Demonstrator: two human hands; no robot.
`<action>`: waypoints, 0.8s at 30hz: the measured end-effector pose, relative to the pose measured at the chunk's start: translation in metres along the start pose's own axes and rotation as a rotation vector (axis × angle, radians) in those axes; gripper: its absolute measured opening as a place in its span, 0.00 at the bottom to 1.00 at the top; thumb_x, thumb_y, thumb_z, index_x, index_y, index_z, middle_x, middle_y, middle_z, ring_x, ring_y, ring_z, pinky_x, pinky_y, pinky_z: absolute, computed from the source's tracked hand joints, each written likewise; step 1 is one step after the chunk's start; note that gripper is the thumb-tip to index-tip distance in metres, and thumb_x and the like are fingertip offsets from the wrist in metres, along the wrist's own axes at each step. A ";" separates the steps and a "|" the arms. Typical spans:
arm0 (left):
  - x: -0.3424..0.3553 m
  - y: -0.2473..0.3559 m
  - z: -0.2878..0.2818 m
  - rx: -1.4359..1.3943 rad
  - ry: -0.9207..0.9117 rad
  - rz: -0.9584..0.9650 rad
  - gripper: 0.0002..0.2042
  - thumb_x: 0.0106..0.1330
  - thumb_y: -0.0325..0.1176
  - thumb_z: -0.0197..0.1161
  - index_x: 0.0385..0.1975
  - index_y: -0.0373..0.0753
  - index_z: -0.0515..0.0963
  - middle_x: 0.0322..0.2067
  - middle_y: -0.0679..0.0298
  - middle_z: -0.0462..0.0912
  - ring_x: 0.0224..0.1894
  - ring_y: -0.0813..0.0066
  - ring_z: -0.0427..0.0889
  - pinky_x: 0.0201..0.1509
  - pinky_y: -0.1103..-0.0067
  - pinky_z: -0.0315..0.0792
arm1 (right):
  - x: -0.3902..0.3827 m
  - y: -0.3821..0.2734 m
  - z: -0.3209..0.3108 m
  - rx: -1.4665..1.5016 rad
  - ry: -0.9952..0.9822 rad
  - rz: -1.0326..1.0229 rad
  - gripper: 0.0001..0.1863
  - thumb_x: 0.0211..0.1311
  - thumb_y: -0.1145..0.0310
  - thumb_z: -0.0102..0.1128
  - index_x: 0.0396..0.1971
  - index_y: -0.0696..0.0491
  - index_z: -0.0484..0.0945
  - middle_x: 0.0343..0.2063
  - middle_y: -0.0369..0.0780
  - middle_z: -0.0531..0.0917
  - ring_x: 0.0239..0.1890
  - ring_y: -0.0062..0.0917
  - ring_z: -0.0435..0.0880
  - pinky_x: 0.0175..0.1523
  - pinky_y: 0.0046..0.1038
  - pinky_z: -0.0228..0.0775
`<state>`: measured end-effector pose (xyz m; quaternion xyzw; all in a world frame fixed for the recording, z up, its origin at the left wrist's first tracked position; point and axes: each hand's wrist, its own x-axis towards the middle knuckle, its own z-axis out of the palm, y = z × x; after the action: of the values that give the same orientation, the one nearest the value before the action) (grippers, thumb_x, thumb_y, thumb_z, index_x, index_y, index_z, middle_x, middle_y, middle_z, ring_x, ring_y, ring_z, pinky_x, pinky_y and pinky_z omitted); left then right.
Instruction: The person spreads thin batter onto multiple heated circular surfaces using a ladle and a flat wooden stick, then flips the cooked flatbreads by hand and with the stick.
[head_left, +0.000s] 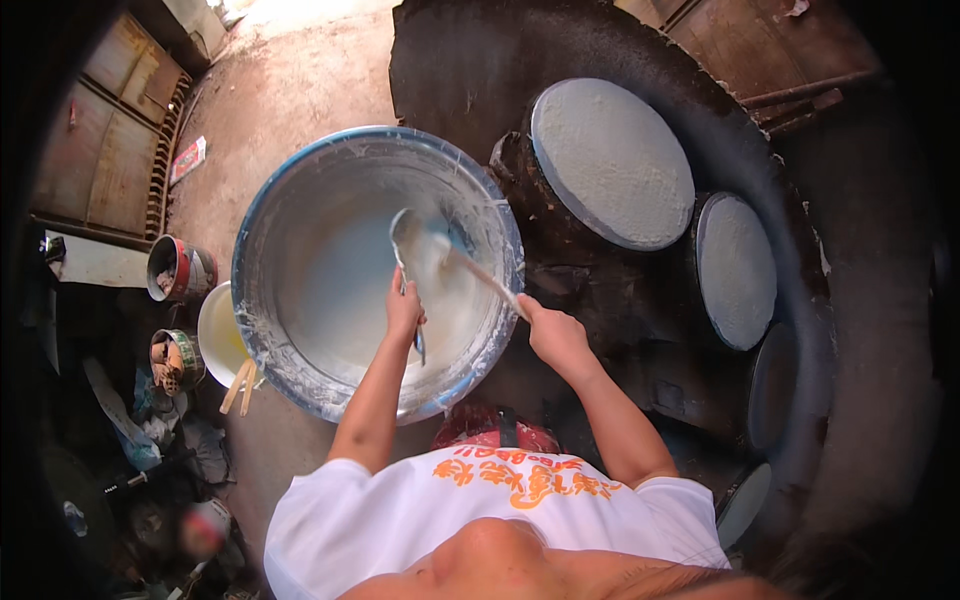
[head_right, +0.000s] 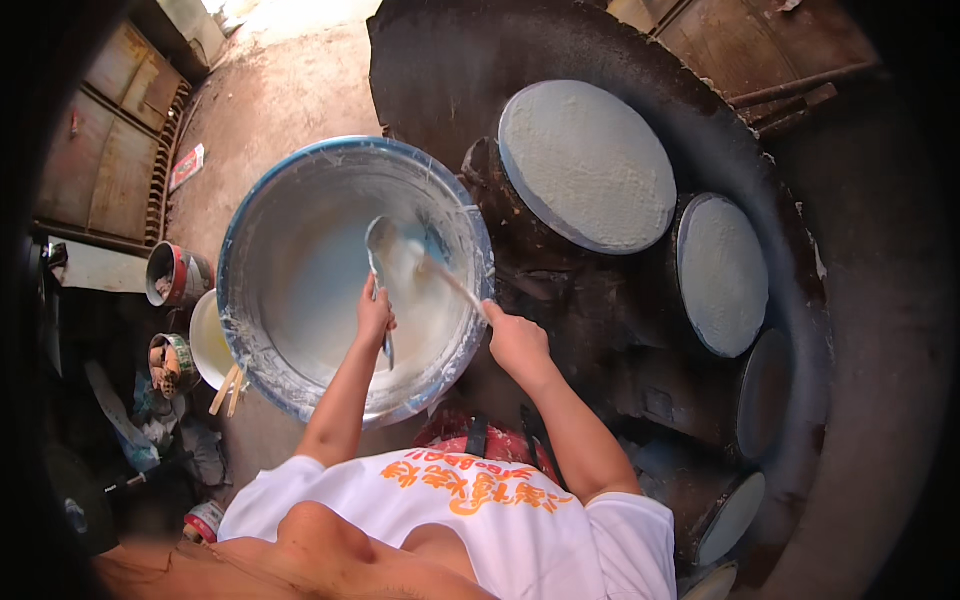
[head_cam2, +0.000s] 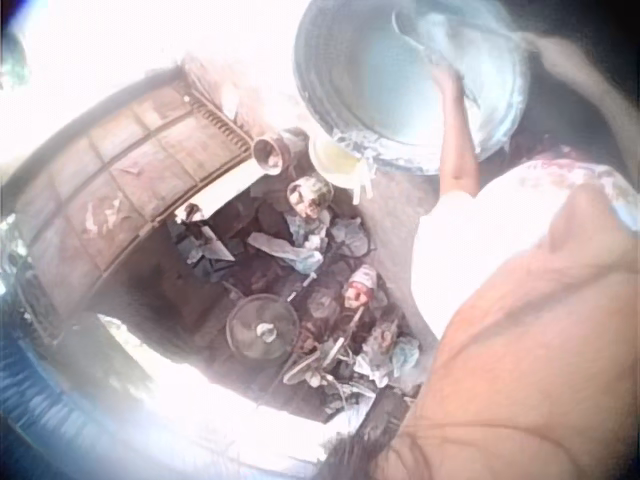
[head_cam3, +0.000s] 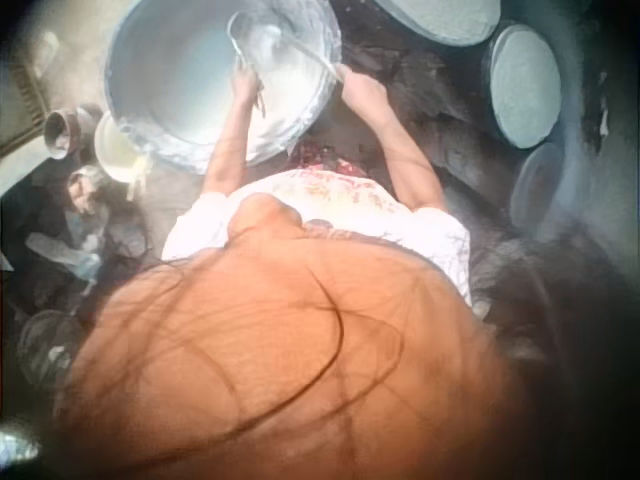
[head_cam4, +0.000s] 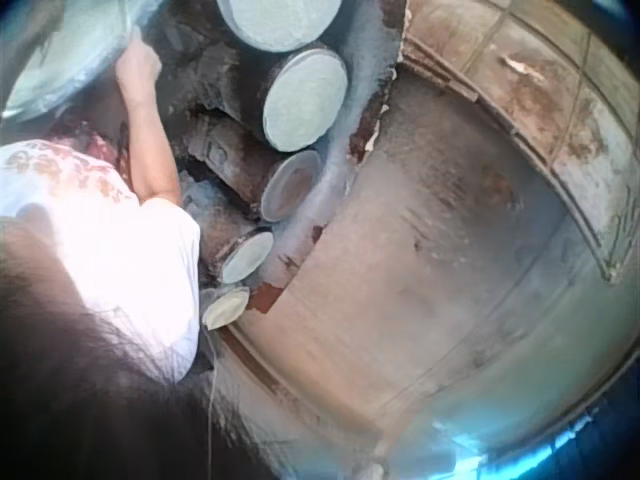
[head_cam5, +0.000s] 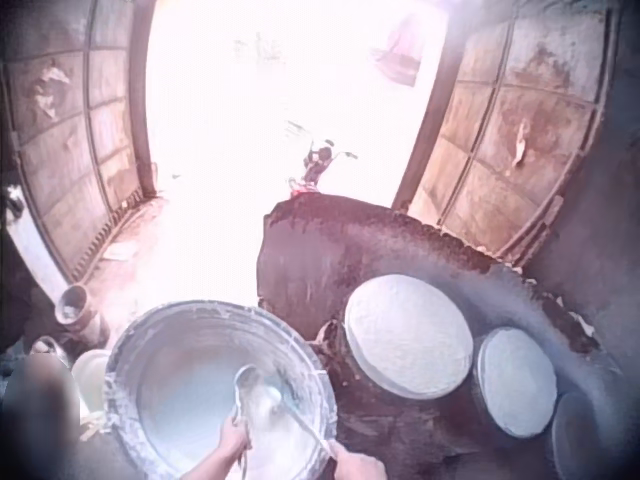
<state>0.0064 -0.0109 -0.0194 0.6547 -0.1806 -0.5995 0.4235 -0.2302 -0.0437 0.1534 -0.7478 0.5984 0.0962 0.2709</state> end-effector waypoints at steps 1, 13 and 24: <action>0.007 -0.019 0.007 -0.171 0.067 -0.074 0.25 0.69 0.31 0.46 0.65 0.54 0.54 0.14 0.70 0.61 0.09 0.80 0.59 0.09 0.82 0.57 | 0.000 -0.003 0.014 -0.025 -0.022 0.094 0.26 0.58 0.73 0.42 0.59 0.42 0.66 0.32 0.53 0.82 0.36 0.48 0.82 0.41 0.46 0.72; -0.012 -0.025 0.057 -1.351 -0.421 -0.540 0.15 0.69 0.35 0.48 0.17 0.43 0.61 0.12 0.73 0.58 0.12 0.84 0.58 0.12 0.87 0.56 | -0.065 0.027 0.042 1.046 -0.360 0.187 0.24 0.69 0.63 0.44 0.64 0.42 0.60 0.17 0.38 0.73 0.12 0.21 0.68 0.16 0.24 0.61; -0.248 0.277 0.038 -0.958 -1.279 0.017 0.19 0.74 0.44 0.39 0.19 0.42 0.58 0.08 0.73 0.55 0.07 0.86 0.54 0.08 0.87 0.52 | -0.152 -0.015 -0.094 1.886 -0.504 -0.534 0.24 0.70 0.64 0.44 0.65 0.39 0.58 0.14 0.32 0.65 0.10 0.12 0.55 0.12 0.15 0.47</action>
<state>-0.0072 0.0012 0.3534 -0.0709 -0.1161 -0.8680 0.4775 -0.2729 0.0372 0.3078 -0.2958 0.1689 -0.3246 0.8824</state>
